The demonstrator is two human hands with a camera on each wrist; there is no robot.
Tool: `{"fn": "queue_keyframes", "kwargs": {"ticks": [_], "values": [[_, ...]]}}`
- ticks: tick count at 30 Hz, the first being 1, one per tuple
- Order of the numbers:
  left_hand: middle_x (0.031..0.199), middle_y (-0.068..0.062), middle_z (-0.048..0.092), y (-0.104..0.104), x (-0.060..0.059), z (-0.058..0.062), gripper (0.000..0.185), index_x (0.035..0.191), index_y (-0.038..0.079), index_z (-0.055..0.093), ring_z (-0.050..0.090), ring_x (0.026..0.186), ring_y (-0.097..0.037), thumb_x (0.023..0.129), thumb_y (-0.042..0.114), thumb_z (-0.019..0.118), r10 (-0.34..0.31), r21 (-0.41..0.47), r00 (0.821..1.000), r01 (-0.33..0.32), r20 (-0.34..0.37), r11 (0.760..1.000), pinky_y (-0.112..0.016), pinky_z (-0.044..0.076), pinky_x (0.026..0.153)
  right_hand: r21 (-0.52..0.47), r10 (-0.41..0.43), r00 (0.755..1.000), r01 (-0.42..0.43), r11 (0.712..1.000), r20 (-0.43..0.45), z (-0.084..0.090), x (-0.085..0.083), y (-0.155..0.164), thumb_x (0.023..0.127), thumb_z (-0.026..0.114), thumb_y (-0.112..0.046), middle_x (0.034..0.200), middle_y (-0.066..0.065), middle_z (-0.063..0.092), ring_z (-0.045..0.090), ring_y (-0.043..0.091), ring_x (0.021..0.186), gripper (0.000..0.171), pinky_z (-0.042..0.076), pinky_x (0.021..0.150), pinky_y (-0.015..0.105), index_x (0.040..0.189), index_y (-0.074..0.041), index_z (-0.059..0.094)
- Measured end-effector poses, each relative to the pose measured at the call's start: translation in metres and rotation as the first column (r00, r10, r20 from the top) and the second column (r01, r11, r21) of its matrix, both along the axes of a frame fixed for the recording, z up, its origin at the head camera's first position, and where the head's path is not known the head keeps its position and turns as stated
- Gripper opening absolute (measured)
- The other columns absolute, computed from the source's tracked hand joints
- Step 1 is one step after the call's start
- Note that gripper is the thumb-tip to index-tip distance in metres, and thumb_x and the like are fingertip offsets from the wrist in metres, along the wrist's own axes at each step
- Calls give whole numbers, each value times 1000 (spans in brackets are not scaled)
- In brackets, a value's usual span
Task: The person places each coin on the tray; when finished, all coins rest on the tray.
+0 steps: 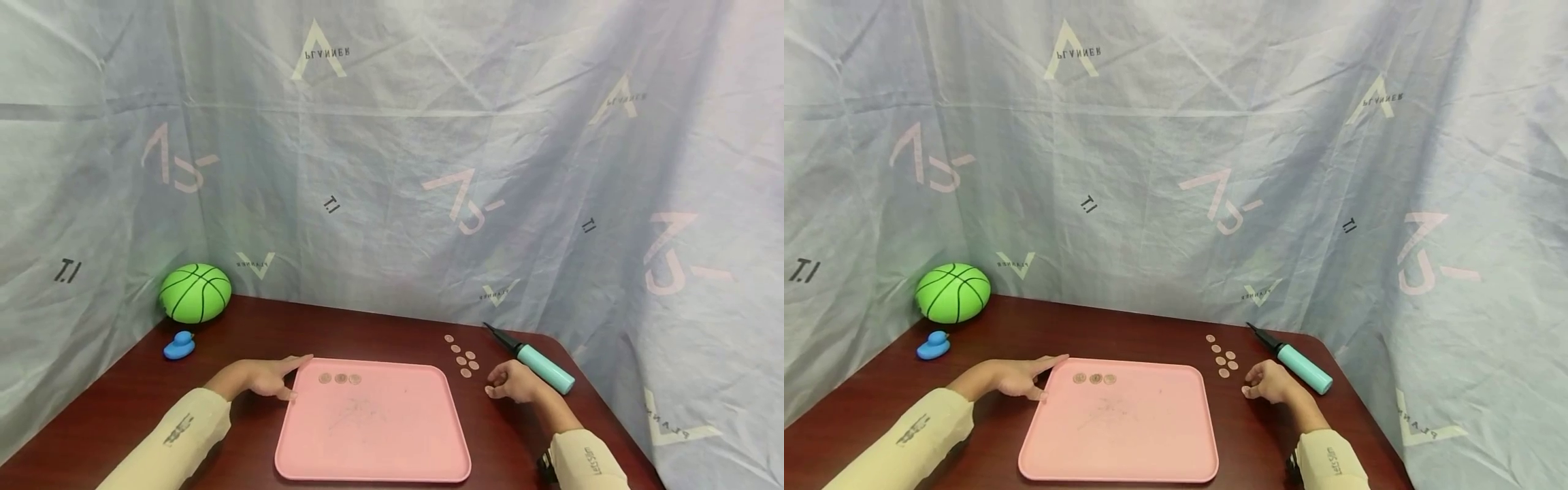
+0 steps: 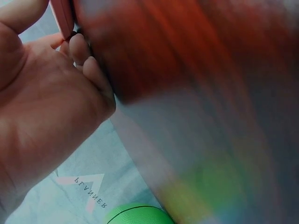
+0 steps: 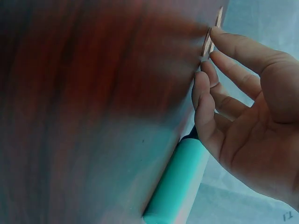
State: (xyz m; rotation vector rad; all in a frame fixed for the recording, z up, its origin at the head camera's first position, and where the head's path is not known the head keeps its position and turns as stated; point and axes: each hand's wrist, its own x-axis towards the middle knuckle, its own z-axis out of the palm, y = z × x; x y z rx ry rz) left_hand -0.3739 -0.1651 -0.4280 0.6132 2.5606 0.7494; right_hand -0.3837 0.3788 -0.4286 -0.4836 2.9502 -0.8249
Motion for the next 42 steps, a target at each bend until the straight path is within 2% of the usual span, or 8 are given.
{"fn": "queue_keyframes", "kwargs": {"ticks": [6, 14, 19, 23, 28, 36, 39, 42], "values": [[160, -19, 24, 2, -1, -2, 89, 157, 11, 26, 23, 145, -41, 85, 25, 76, -3, -5, 1000, 3, -8, 1000, -59, 22, 114, -15, 3, 999, -3, 1000, 43, -3, 1, 3, 85, 79, -17, 69, 0, 62, 53, 15, 55, 22, 45, 45, 31, 96, 1, 73], [160, -19, 24, 0, -2, -2, 89, 157, 11, 26, 24, 145, -42, 85, 26, 76, -4, -13, 1000, 3, -13, 1000, -60, 22, 114, -47, 24, 997, -21, 999, 71, 1, -1, 0, 84, 79, -12, 68, 2, 61, 51, 15, 55, 15, 41, 46, 31, 89, 0, 72], [160, -20, 23, 0, -2, 2, 88, 157, 10, 26, 23, 145, -43, 85, 26, 75, -10, -14, 1000, 10, -26, 1000, -60, 22, 114, -61, 53, 996, -49, 997, 73, 2, -5, 3, 84, 79, -9, 67, 2, 61, 49, 14, 57, 15, 41, 50, 30, 86, 3, 70], [160, -20, 23, -1, -3, 1, 88, 157, 10, 26, 22, 146, -42, 85, 25, 75, -10, -8, 1000, 10, -25, 1000, -59, 22, 114, -33, 20, 997, -17, 999, 78, 1, -5, 4, 83, 80, -11, 69, 0, 58, 49, 15, 58, 18, 41, 48, 30, 87, 0, 66], [160, -20, 23, -1, -1, -1, 89, 157, 10, 26, 23, 146, -42, 84, 26, 76, -8, -1, 1000, 8, -11, 1000, -60, 22, 114, -24, -14, 995, 16, 1000, 96, 0, -2, 4, 80, 81, -10, 78, 4, 59, 54, 18, 62, 29, 46, 47, 34, 97, 2, 59], [160, -20, 23, -1, -2, 0, 89, 157, 9, 25, 22, 145, -42, 85, 24, 76, -18, 0, 1000, 18, -23, 1000, -59, 22, 114, -31, 37, 992, -33, 999, 122, 4, -1, 6, 81, 80, -9, 88, 7, 63, 58, 19, 68, 32, 50, 51, 36, 104, 4, 62], [160, -20, 22, -1, -1, -1, 90, 157, 9, 25, 22, 146, -42, 85, 25, 76, -20, 2, 1000, 20, -7, 1000, -60, 22, 114, -34, 58, 987, -53, 998, 150, 4, 1, 6, 81, 79, -8, 89, 6, 63, 58, 18, 69, 31, 50, 51, 35, 105, 4, 63], [160, -20, 23, 0, -2, 1, 90, 157, 9, 25, 22, 146, -43, 85, 25, 76, -16, 4, 1000, 16, -9, 1000, -60, 21, 114, -33, 65, 988, -61, 998, 142, 4, 2, 6, 81, 79, -7, 85, 5, 63, 58, 17, 68, 25, 50, 51, 35, 101, 2, 64]]}}
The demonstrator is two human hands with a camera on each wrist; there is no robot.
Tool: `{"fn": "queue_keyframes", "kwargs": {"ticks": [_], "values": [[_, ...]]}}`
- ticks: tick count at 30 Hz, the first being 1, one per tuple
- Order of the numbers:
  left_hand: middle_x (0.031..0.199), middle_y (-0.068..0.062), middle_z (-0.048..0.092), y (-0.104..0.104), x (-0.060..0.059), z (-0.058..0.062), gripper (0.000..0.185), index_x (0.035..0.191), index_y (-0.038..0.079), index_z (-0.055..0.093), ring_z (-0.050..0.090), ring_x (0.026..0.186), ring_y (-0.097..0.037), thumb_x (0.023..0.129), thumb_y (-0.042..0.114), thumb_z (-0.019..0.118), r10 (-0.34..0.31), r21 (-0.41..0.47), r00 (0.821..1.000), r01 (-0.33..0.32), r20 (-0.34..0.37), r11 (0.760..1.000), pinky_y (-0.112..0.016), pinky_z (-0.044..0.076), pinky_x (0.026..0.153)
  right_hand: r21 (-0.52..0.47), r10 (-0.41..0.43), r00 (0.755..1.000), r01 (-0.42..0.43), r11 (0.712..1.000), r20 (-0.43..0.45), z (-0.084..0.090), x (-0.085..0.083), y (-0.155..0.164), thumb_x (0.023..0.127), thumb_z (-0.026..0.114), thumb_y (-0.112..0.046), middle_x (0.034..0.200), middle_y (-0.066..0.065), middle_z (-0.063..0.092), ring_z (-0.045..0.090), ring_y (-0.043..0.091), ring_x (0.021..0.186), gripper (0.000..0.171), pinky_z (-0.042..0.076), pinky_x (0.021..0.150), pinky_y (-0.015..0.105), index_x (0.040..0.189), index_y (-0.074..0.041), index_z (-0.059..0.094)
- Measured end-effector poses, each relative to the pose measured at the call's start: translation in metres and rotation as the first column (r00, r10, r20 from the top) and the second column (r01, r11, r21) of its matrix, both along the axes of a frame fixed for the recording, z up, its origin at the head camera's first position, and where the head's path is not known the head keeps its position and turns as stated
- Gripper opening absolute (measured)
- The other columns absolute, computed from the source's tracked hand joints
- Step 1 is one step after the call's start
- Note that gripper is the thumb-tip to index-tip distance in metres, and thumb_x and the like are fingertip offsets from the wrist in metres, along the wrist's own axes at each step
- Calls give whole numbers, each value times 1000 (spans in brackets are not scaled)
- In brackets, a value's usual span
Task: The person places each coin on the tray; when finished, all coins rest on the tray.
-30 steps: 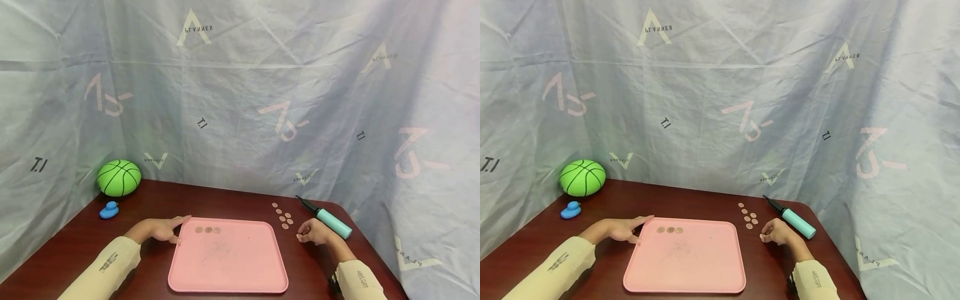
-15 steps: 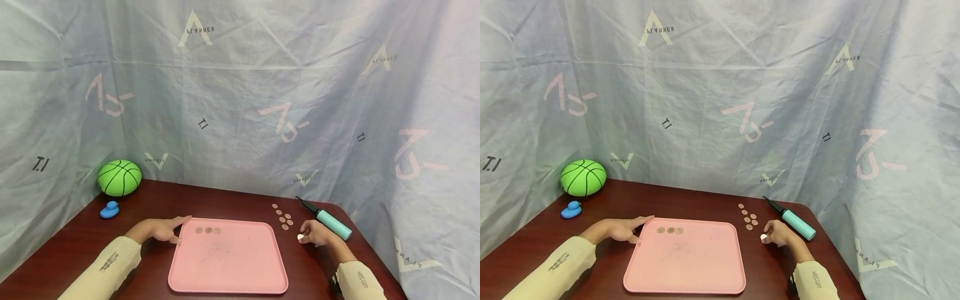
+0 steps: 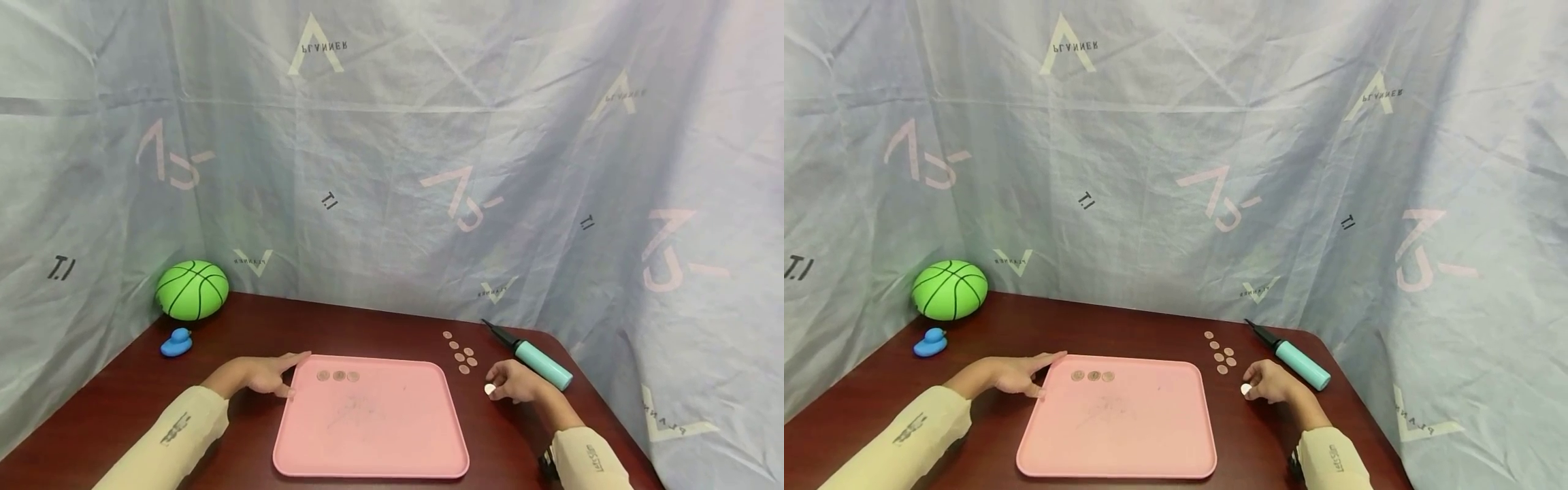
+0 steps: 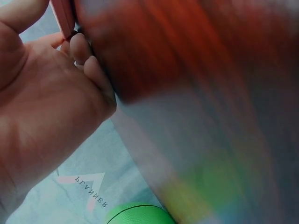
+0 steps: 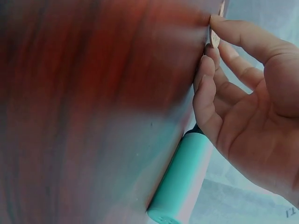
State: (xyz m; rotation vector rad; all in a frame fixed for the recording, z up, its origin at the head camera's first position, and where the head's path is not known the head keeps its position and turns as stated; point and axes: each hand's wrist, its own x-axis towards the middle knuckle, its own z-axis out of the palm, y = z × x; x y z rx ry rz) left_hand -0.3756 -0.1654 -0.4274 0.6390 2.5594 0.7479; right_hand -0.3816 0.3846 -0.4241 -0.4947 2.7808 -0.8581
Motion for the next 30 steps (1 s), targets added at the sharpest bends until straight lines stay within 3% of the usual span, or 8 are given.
{"fn": "queue_keyframes", "kwargs": {"ticks": [4, 10, 21, 30], "values": [[160, -20, 22, 0, -1, 3, 89, 157, 10, 24, 21, 146, -43, 85, 24, 75, 15, 4, 1000, -15, -7, 1000, -61, 20, 114, 5, 5, 1000, -5, 1000, -27, 1, 1, -3, 82, 78, -9, 78, 3, 61, 55, 16, 65, 17, 48, 49, 34, 93, -3, 65], [160, -21, 23, 0, 2, -2, 89, 157, 8, 25, 23, 145, -42, 85, 24, 75, -1, 0, 1000, 1, 10, 1000, -59, 22, 114, 6, 10, 1000, -10, 1000, 21, -2, 3, -3, 82, 78, -8, 83, 2, 63, 57, 16, 65, 24, 49, 50, 34, 100, -1, 64], [160, -21, 22, -1, 2, -2, 89, 157, 9, 24, 21, 146, -43, 86, 24, 75, 1, 1, 1000, -1, 17, 1000, -60, 21, 114, 17, 28, 1000, -28, 999, 9, -1, 6, -4, 82, 78, -8, 84, 4, 67, 59, 18, 69, 20, 51, 52, 36, 98, 0, 68], [160, -21, 21, 0, 1, 0, 89, 157, 9, 23, 20, 146, -42, 86, 23, 75, 10, -1, 1000, -10, 12, 1000, -60, 20, 115, 51, 47, 997, -43, 998, -67, -2, 2, -10, 81, 80, -14, 79, 2, 66, 56, 14, 66, 19, 47, 56, 29, 90, -2, 69]]}}
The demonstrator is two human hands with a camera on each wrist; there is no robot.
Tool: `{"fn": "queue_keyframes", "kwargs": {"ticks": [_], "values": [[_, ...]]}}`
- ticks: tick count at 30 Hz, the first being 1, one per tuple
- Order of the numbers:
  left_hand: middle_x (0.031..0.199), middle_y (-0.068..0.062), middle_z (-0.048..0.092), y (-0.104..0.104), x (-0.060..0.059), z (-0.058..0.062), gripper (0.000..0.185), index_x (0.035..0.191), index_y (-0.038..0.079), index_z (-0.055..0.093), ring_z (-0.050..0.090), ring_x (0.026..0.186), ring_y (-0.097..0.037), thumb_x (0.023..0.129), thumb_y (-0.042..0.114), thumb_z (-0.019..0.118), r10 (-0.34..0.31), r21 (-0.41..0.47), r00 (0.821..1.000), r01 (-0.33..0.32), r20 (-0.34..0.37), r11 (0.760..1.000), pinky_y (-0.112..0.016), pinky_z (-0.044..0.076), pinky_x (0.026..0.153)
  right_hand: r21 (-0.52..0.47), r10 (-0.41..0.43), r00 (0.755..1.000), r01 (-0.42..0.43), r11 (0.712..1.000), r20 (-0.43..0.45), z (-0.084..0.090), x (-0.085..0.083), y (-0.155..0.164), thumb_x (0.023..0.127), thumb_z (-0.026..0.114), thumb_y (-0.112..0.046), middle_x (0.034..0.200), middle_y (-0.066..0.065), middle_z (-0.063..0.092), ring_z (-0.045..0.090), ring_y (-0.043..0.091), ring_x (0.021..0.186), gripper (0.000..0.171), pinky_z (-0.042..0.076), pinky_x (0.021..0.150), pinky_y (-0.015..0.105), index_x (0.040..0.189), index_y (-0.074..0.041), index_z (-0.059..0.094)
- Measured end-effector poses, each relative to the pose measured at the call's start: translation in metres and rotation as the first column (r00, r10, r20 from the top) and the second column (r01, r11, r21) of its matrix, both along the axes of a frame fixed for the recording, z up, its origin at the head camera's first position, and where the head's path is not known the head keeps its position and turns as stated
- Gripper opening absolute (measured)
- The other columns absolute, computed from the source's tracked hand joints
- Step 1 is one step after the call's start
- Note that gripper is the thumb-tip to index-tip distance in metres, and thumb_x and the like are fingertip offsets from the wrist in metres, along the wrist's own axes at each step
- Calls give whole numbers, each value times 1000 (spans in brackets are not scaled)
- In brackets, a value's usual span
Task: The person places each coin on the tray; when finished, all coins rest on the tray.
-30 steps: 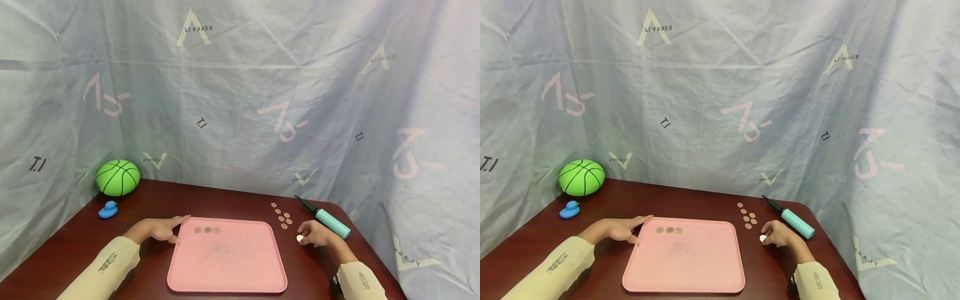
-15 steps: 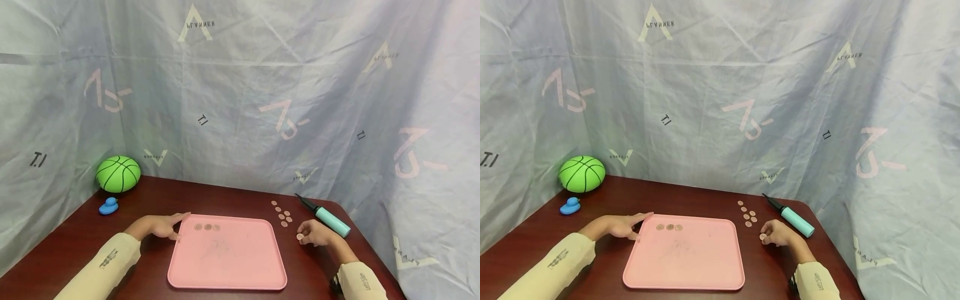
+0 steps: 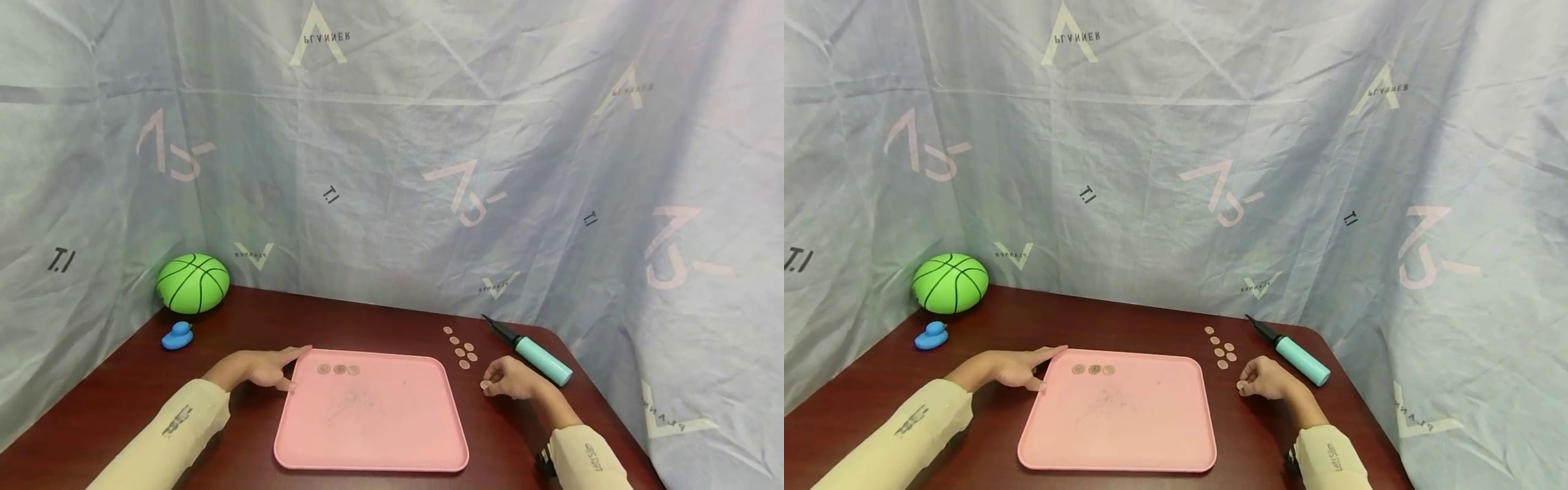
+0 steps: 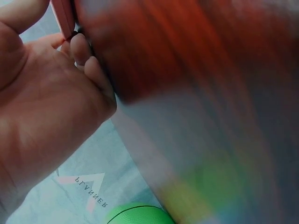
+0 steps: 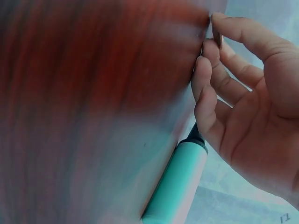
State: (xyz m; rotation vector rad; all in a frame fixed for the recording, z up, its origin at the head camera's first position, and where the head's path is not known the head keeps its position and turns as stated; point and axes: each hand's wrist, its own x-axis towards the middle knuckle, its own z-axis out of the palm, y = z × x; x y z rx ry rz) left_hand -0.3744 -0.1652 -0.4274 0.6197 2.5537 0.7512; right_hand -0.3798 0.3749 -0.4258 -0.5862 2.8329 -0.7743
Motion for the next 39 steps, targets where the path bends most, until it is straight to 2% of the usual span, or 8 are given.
{"fn": "queue_keyframes", "kwargs": {"ticks": [8, 16, 20, 25, 26, 30, 35, 39], "values": [[160, -21, 23, -1, 0, -1, 88, 157, 7, 25, 22, 146, -42, 86, 23, 75, -15, 10, 1000, 15, -9, 1000, -59, 21, 114, -15, 59, 998, -60, 998, -37, 3, -3, -22, 82, 80, -15, 77, 0, 67, 58, 13, 69, 17, 47, 61, 26, 89, -4, 69], [159, -20, 23, 0, 0, -4, 89, 157, 8, 25, 23, 145, -42, 85, 24, 76, -12, 2, 1000, 12, -5, 1000, -59, 22, 114, -11, 41, 987, -43, 999, -152, 9, -2, -54, 83, 80, -19, 81, -4, 63, 56, 13, 75, 16, 47, 66, 27, 91, -10, 69], [159, -21, 23, 1, 0, -1, 89, 157, 8, 25, 23, 145, -43, 85, 23, 75, -7, 2, 1000, 7, -14, 1000, -59, 22, 114, -27, 45, 982, -51, 998, -183, 10, -5, -69, 83, 81, -18, 83, -3, 62, 56, 16, 77, 15, 47, 65, 27, 91, -11, 69], [160, -21, 22, 1, 1, -1, 89, 157, 9, 25, 21, 145, -43, 85, 24, 75, -3, 5, 1000, 3, -3, 1000, -60, 21, 114, -8, 90, 974, -93, 996, -210, 10, -7, -84, 83, 80, -18, 80, -5, 64, 58, 13, 73, 15, 49, 64, 26, 92, -10, 71], [160, -20, 22, 0, 1, -2, 90, 157, 9, 24, 21, 146, -43, 85, 25, 75, -5, 4, 1000, 5, -1, 1000, -60, 21, 114, 0, 106, 971, -108, 994, -215, 10, -7, -88, 83, 79, -17, 80, -5, 65, 59, 12, 73, 15, 49, 67, 27, 92, -9, 71], [160, -21, 23, -1, -1, -2, 90, 157, 8, 25, 22, 145, -43, 85, 25, 76, -12, 2, 1000, 12, -9, 1000, -60, 22, 114, 28, 159, 965, -157, 987, -207, 14, -7, -102, 87, 76, -17, 78, -7, 64, 58, 9, 73, 11, 49, 68, 27, 92, -9, 71], [160, -20, 23, -1, -2, 0, 89, 157, 9, 25, 23, 145, -43, 85, 24, 76, -5, 7, 1000, 5, -20, 1000, -60, 21, 114, 40, 191, 970, -187, 982, -148, 22, -8, -120, 86, 77, -17, 76, -5, 62, 53, 8, 69, 9, 46, 59, 27, 88, -10, 71], [160, -20, 23, -1, -1, 0, 89, 157, 10, 26, 23, 145, -43, 85, 25, 76, -1, 7, 1000, 1, -5, 1000, -60, 22, 114, 108, 228, 967, -216, 970, -112, 21, -11, -132, 87, 76, -20, 78, -7, 62, 54, 5, 69, 8, 47, 61, 26, 88, -14, 71]]}}
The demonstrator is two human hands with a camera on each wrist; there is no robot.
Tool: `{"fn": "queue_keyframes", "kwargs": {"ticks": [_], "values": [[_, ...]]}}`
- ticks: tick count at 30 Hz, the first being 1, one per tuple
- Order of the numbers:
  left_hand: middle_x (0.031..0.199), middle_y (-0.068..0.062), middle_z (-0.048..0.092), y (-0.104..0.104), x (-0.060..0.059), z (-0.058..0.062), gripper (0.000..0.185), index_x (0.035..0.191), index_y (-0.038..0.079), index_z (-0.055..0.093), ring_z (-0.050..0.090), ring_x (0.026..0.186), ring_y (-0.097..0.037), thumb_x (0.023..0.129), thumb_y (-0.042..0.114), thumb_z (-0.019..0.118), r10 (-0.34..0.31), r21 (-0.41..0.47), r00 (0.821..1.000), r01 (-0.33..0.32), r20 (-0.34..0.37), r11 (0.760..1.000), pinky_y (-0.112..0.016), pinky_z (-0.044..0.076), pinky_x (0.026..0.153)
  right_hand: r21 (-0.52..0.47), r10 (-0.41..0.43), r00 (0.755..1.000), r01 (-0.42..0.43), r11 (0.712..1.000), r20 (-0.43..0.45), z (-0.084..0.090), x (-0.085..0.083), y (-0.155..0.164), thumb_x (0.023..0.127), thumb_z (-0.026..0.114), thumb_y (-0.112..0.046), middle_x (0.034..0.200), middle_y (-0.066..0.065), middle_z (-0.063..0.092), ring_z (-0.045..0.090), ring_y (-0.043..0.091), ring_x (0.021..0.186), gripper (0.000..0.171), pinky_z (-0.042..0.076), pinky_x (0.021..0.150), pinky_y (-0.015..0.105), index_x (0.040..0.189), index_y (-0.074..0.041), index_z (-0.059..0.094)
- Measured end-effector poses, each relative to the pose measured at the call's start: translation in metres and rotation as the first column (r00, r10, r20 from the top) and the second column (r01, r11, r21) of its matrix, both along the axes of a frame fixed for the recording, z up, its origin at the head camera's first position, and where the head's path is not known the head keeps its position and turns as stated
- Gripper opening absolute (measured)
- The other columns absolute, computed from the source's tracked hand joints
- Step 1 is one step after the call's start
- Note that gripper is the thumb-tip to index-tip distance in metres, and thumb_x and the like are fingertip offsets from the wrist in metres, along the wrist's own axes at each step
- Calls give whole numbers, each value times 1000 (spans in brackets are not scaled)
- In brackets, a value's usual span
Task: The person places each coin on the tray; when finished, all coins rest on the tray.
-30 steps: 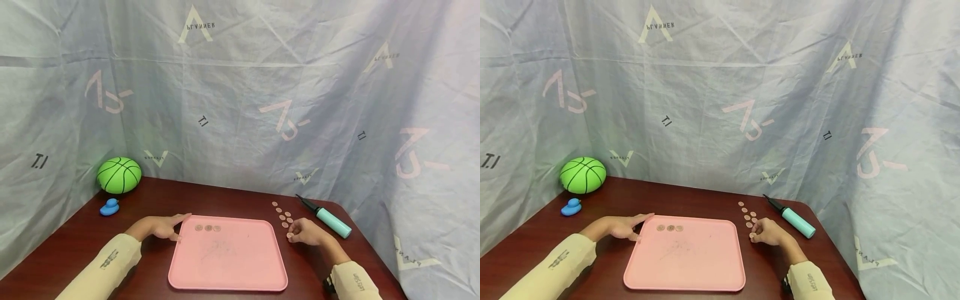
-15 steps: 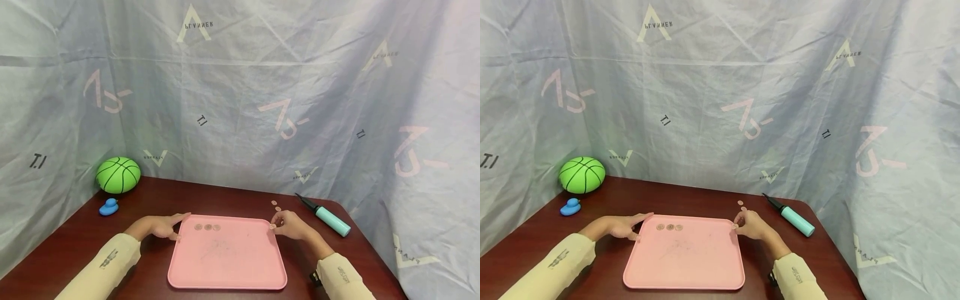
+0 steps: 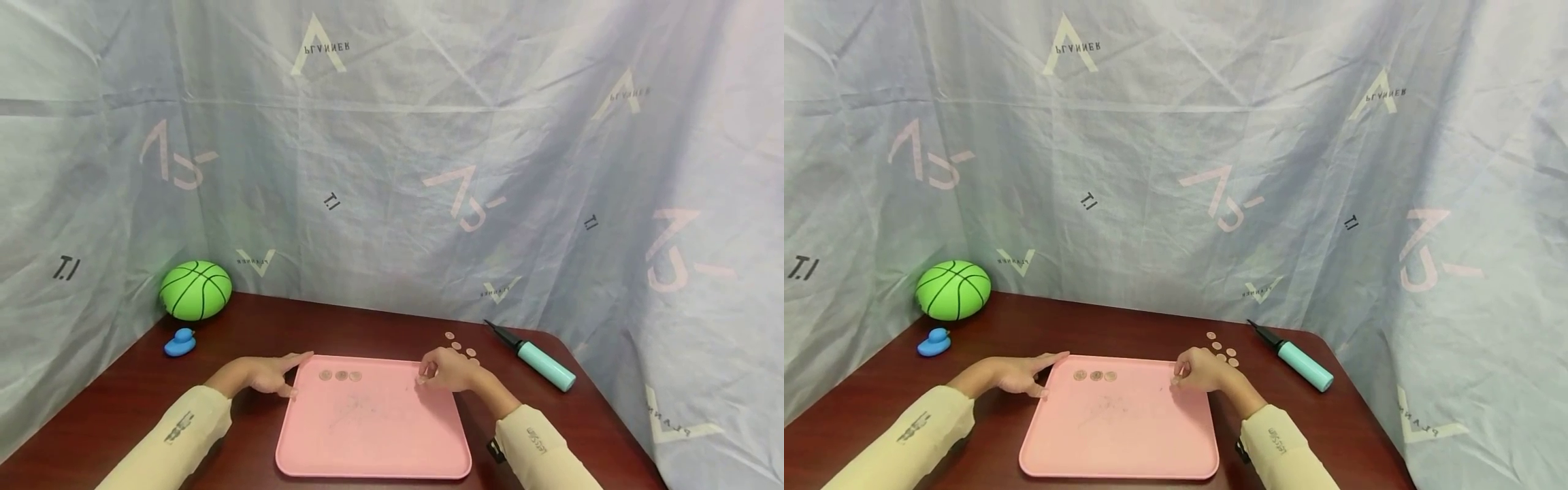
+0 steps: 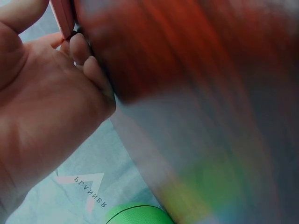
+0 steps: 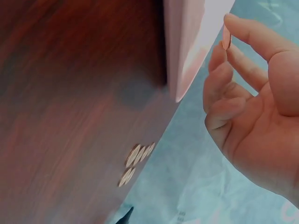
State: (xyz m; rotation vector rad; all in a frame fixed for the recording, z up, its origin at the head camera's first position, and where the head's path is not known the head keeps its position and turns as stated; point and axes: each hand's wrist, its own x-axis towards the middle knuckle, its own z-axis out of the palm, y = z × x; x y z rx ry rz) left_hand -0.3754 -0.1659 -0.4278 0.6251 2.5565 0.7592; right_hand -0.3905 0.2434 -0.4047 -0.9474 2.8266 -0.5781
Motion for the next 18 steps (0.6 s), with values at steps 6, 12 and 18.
{"fn": "queue_keyframes", "kwargs": {"ticks": [6, 12, 18], "values": [[159, -20, 24, 1, 1, -1, 88, 157, 10, 26, 23, 145, -43, 85, 23, 76, 9, 4, 1000, -9, -6, 1000, -60, 22, 114, 17, 47, 999, -47, 999, 3, -7, -4, -14, 82, 80, -17, 76, -10, 65, 58, 3, 70, 10, 49, 65, 25, 85, -15, 71], [159, -20, 24, 1, 1, -2, 89, 157, 10, 26, 24, 145, -42, 85, 25, 76, 0, -10, 1000, 0, 0, 1000, -59, 22, 114, 33, 57, 998, -58, 998, 30, -12, -5, -25, 81, 80, -16, 77, -8, 65, 57, 2, 71, 10, 49, 67, 24, 88, -12, 72], [160, -19, 23, 0, -1, -3, 88, 157, 10, 25, 24, 145, -42, 86, 25, 75, -1, -15, 1000, 1, -14, 1000, -59, 23, 114, 12, 37, 998, -38, 999, 52, -11, -7, -36, 80, 80, -13, 80, -4, 67, 57, 4, 72, 13, 50, 69, 26, 90, -10, 73]]}}
